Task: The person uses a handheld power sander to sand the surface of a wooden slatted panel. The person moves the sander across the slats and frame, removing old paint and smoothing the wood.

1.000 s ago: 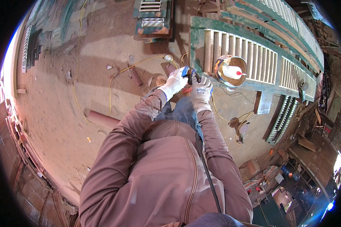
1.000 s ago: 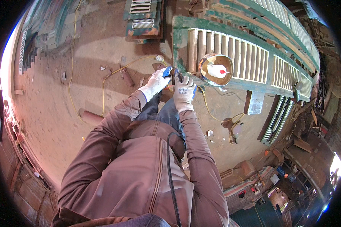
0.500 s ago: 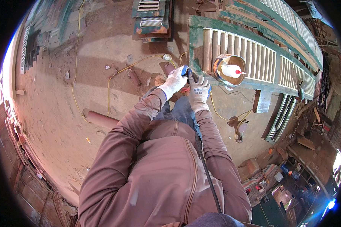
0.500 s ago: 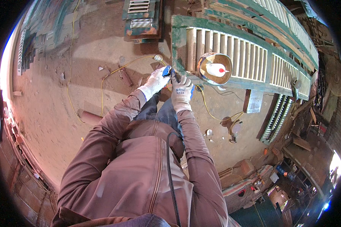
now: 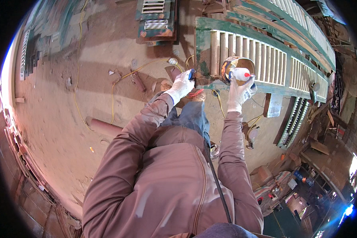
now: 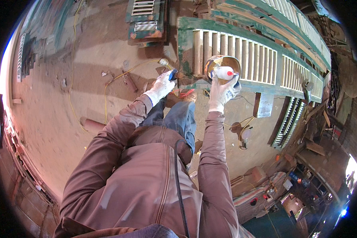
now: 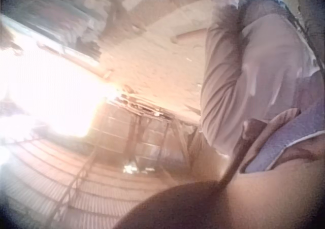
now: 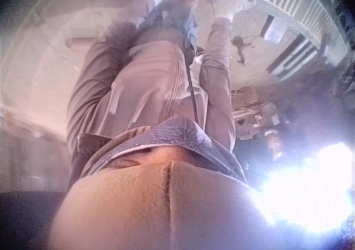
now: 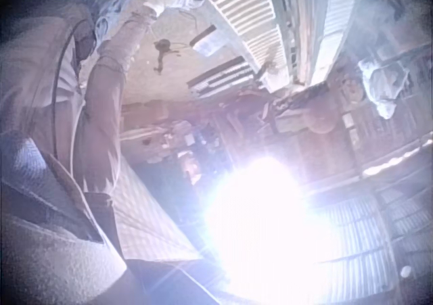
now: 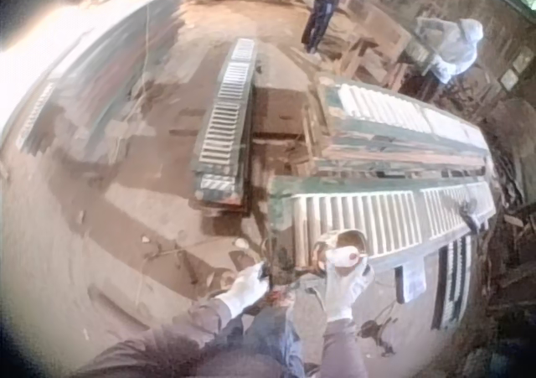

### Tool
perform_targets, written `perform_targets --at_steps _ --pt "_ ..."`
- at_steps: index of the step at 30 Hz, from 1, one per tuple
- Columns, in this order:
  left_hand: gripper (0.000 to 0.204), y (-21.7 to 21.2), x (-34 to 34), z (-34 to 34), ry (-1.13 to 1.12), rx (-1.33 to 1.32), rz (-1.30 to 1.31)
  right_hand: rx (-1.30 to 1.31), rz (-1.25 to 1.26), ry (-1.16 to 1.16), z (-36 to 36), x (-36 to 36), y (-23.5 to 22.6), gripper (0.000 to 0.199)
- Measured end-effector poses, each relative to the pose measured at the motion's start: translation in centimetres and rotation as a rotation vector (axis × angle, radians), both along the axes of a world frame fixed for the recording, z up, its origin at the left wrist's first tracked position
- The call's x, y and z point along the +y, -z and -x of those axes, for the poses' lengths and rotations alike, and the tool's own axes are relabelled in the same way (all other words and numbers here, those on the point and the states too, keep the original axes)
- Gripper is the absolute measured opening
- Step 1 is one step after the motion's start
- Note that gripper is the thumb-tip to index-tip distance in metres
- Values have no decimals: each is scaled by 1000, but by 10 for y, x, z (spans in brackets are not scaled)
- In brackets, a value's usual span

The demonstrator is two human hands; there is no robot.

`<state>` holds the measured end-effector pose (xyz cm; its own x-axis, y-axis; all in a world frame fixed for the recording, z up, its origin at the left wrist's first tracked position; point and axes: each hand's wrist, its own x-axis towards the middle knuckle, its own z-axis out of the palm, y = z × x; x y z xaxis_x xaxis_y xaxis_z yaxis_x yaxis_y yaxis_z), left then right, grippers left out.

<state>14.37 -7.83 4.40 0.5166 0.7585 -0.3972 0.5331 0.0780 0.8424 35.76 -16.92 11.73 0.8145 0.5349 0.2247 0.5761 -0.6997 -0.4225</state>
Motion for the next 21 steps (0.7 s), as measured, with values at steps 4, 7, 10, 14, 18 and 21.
perform_targets --at_steps 4,7,10,14,18,21 --pt "47 3 1 2 0 -33 -18 41 -32 25 -17 11 12 85" --pt "46 0 3 1 3 -19 15 19 94 74 -20 13 9 78" --pt "46 -11 1 -1 2 22 -5 190 -193 71 -5 11 -17 70" --pt "43 -8 6 -3 14 133 -9 448 -570 -87 23 -11 -40 65" --pt "42 6 7 -3 -12 12 108 623 -368 -261 61 -34 -59 70" --pt "44 14 3 0 -29 -10 9 313 39 -433 71 -47 -33 81"
